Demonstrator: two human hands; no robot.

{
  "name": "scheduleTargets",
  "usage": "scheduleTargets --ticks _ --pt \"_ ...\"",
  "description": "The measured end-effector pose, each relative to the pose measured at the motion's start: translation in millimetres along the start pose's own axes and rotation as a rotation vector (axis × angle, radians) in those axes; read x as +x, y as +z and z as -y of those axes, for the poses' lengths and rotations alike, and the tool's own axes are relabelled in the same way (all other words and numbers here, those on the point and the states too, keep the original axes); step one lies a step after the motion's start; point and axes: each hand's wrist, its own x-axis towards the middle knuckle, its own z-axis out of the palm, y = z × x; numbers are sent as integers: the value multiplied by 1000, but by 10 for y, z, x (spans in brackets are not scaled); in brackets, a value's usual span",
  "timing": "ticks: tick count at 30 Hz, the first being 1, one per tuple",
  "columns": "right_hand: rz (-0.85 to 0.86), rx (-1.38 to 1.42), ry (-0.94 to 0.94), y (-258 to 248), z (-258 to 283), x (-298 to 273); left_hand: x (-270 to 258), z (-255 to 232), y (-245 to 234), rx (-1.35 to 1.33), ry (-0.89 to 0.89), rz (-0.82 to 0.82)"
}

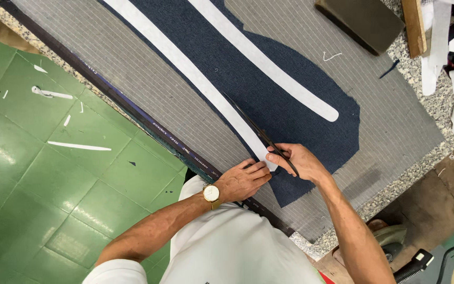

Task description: The person uses shears to cut a dark fabric along white paper strips laid on a cutting mat. After cutting, the person uses a wooden ruler and a blue chalk marker to draw straight lines on the fabric.

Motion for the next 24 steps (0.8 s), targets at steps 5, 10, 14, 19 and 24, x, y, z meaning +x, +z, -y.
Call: scheduleTargets --ticks 5,10,14,19,24 --pt "1 30 -3 12 -38 68 -26 14 78 -16 -4 -22" --pt "17 68 12 14 -7 40 -42 30 116 -27 -1 -40" --pt "17 39 0 1 47 92 -41 47 102 -19 14 -4" --pt "22 23 -34 27 152 201 -32 57 52 12 20 15" --pt "30 12 -40 38 195 286 -51 69 95 -21 20 28"
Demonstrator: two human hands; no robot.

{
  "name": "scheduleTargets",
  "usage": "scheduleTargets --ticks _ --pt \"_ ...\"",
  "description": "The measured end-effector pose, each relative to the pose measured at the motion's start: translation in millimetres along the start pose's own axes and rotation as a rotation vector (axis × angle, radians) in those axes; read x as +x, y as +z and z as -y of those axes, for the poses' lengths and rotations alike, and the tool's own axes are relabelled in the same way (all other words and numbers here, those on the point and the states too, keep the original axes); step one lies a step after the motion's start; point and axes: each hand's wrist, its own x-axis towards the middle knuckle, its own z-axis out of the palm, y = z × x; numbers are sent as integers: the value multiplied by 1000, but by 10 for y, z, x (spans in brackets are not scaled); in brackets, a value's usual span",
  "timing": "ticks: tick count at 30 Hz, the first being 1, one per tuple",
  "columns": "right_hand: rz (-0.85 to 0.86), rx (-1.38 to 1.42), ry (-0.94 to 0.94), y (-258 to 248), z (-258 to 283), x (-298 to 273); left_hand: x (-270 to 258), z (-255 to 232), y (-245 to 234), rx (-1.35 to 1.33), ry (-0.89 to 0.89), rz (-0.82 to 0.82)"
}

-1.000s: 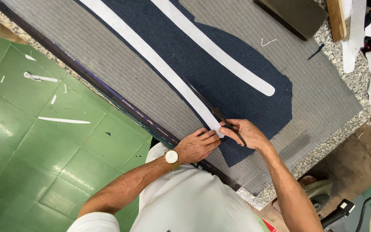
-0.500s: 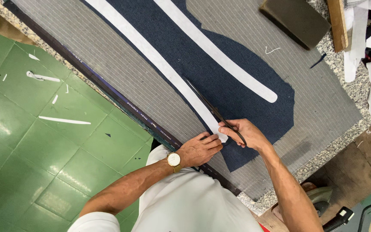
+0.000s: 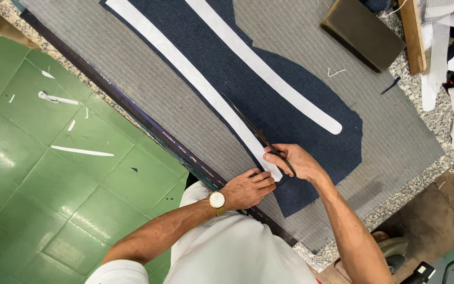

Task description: The person uses shears to cut a dark fabric along white paper strips laid on a cutting mat. After cutting, the person uses a wooden ruler and a blue chalk marker to draw straight lines on the fabric.

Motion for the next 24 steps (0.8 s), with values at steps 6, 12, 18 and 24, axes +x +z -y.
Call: scheduleTargets --ticks 6,12,18,24 --pt "-19 25 19 48 63 -3 -4 13 25 -5 2 -1" --pt "-11 8 36 6 164 -40 -12 39 68 6 18 -8" --pt "-2 -8 15 12 280 108 3 40 29 -3 17 -7" --pt "6 -12 -2 20 483 134 4 43 -11 -2 17 -10"
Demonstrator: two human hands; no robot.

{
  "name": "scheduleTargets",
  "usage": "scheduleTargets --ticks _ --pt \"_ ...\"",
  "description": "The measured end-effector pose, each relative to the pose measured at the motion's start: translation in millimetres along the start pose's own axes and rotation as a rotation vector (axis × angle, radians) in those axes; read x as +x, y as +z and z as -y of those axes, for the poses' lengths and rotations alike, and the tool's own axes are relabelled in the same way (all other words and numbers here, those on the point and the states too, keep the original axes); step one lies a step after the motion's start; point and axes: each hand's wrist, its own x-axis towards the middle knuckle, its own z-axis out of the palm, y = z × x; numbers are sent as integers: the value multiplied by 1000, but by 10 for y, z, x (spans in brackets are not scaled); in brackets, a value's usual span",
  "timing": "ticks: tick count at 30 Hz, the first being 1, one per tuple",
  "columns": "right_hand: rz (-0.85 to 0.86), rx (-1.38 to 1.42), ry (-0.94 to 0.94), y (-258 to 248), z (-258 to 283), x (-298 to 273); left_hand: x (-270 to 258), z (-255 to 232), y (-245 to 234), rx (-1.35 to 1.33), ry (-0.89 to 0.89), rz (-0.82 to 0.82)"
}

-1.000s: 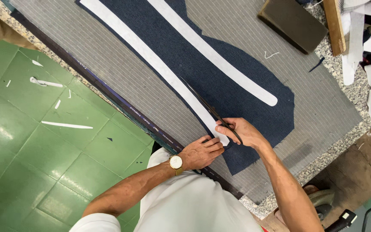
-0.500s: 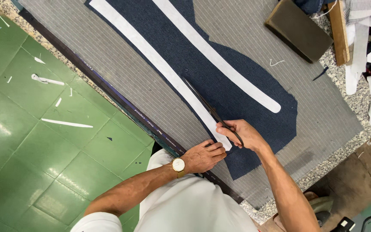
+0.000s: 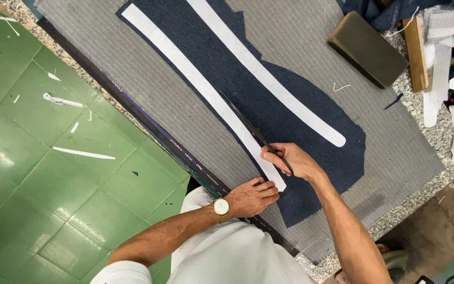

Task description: The person uses shears to cut a dark fabric along white paper strips laid on a cutting mat. After cutting, the person uses a wooden ruler and a blue chalk marker to draw straight lines on the fabric.

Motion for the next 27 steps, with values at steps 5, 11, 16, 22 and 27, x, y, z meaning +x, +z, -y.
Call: scheduleTargets --ticks 5,11,16,22,27 --pt "-5 39 7 45 8 -2 -21 2 53 -8 -3 -1" --pt "-6 45 10 23 22 18 -18 3 34 -29 4 -22" --pt "5 28 -7 27 172 123 -14 15 28 -34 12 -34" --pt "6 6 -38 47 292 259 -20 26 25 -6 10 -30" --pt "-15 40 -17 52 366 238 -27 43 52 -35 19 -62"
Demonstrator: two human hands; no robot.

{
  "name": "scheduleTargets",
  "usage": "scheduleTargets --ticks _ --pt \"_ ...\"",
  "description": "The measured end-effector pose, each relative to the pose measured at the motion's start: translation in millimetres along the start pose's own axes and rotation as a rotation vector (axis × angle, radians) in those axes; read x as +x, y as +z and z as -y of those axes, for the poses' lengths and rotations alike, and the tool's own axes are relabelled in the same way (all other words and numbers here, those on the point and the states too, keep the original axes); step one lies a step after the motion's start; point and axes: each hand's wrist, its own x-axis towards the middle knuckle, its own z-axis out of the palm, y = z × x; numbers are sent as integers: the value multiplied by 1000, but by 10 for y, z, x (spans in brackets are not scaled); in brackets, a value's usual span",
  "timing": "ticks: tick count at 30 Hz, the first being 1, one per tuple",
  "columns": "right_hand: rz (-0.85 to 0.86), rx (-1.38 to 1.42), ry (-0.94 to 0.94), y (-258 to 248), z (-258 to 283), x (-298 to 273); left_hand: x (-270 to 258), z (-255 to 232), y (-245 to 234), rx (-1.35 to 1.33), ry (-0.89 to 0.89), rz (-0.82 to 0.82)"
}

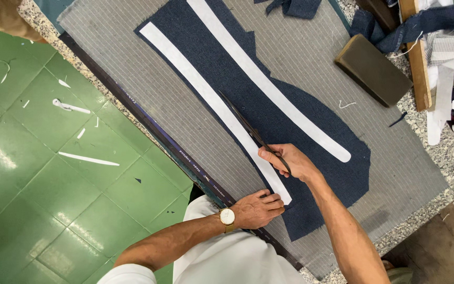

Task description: The person uses shears to cut a dark fabric along white paper strips laid on a cutting mat. After cutting, the person uses a wooden ruler and a blue chalk marker to draw straight lines on the fabric.

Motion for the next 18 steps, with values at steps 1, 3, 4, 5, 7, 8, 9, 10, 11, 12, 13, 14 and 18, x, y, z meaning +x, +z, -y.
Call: scheduleTargets --ticks 1,3,4,5,7,8,9,10,11,12,13,14,18 --pt "-2 0 0 0 21 -21 -1 -1 6 -1 2 -1" --pt "7 10 9 -2 72 -58 0 6 13 4 8 2" --pt "6 9 6 -3 31 -31 1 4 9 6 9 2" --pt "5 16 1 -3 -9 -4 2 3 4 12 7 8" --pt "0 22 -6 -15 -39 41 1 22 -3 20 9 13" --pt "7 14 8 -19 -31 55 -3 19 -2 11 7 8" --pt "14 6 23 -23 -24 70 -9 18 0 2 6 3" --pt "14 5 22 -22 -22 110 -13 17 21 3 5 3" --pt "20 1 17 -21 -18 149 -17 15 41 6 4 0" --pt "25 -4 11 -22 -10 191 -17 18 59 11 3 -4" --pt "26 -6 9 -19 105 179 51 3 -136 13 2 -5" --pt "65 -19 34 -15 220 170 119 -13 -331 28 3 18" --pt "104 -61 46 21 518 132 147 -4 -478 -3 11 42"
